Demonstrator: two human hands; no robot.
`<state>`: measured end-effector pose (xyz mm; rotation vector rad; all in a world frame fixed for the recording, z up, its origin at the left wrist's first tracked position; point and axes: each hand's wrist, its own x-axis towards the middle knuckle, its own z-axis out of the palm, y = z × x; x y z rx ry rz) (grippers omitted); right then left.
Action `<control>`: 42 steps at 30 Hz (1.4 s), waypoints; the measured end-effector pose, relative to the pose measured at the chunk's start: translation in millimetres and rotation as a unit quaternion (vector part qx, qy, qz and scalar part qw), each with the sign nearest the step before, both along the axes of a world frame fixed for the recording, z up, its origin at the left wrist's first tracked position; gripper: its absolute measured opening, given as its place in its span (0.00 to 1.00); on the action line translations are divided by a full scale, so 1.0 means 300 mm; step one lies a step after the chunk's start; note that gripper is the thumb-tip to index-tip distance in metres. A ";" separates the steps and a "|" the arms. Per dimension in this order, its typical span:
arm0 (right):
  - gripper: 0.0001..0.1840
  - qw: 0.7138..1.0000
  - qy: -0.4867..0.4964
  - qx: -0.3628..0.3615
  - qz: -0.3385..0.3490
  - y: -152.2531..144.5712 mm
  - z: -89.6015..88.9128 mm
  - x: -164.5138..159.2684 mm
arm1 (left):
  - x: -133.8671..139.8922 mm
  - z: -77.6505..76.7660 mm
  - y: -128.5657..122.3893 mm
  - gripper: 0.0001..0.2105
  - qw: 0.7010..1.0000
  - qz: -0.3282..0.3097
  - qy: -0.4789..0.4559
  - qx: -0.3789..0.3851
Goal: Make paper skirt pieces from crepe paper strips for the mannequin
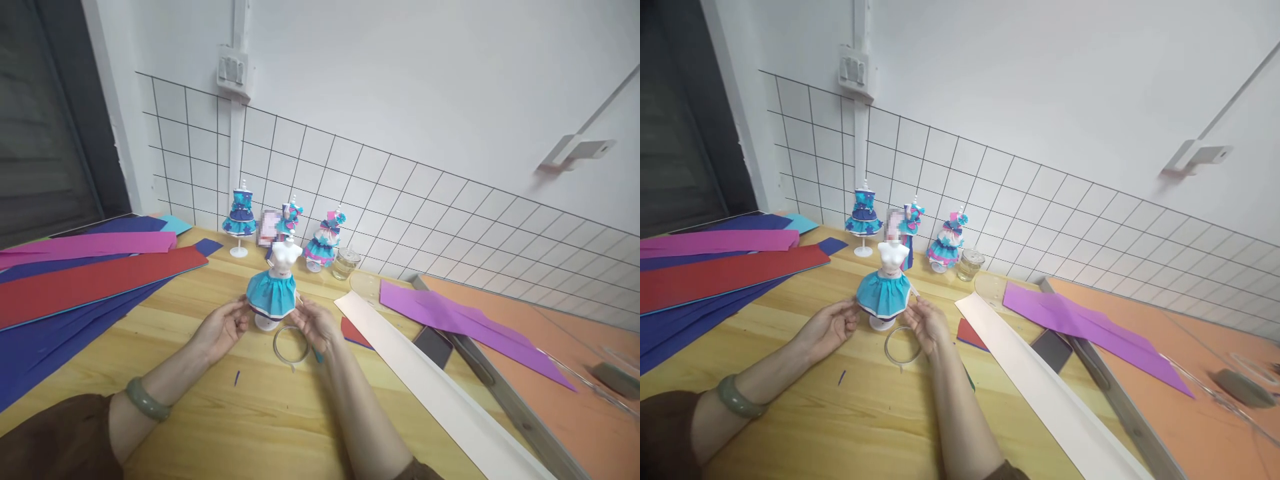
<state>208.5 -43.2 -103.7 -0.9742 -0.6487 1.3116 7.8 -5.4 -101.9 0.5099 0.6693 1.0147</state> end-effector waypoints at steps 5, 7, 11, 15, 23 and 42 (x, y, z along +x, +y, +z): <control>0.20 0.964 -0.249 -0.010 -0.090 -0.121 0.042 0.157 | -0.001 -0.018 -0.014 0.03 0.998 0.010 0.068 0.007; 0.20 0.918 -0.377 -0.027 -0.122 -0.174 0.045 0.226 | 0.002 -0.017 -0.029 0.04 0.997 -0.004 0.081 0.007; 0.18 0.807 -0.576 -0.057 -0.120 -0.244 0.013 0.302 | 0.015 0.001 -0.074 0.06 0.993 -0.057 0.100 0.008; 0.18 0.733 -0.673 -0.045 -0.091 -0.244 -0.036 0.298 | 0.024 0.015 -0.118 0.08 0.978 -0.155 0.133 0.045; 0.13 0.753 -0.639 -0.006 -0.155 -0.223 -0.037 0.284 | 0.030 0.020 -0.145 0.11 0.951 -0.215 0.199 0.099; 0.09 0.737 -0.417 0.222 -0.483 -0.353 0.127 0.103 | 0.042 0.047 -0.210 0.18 0.934 -0.335 0.087 0.088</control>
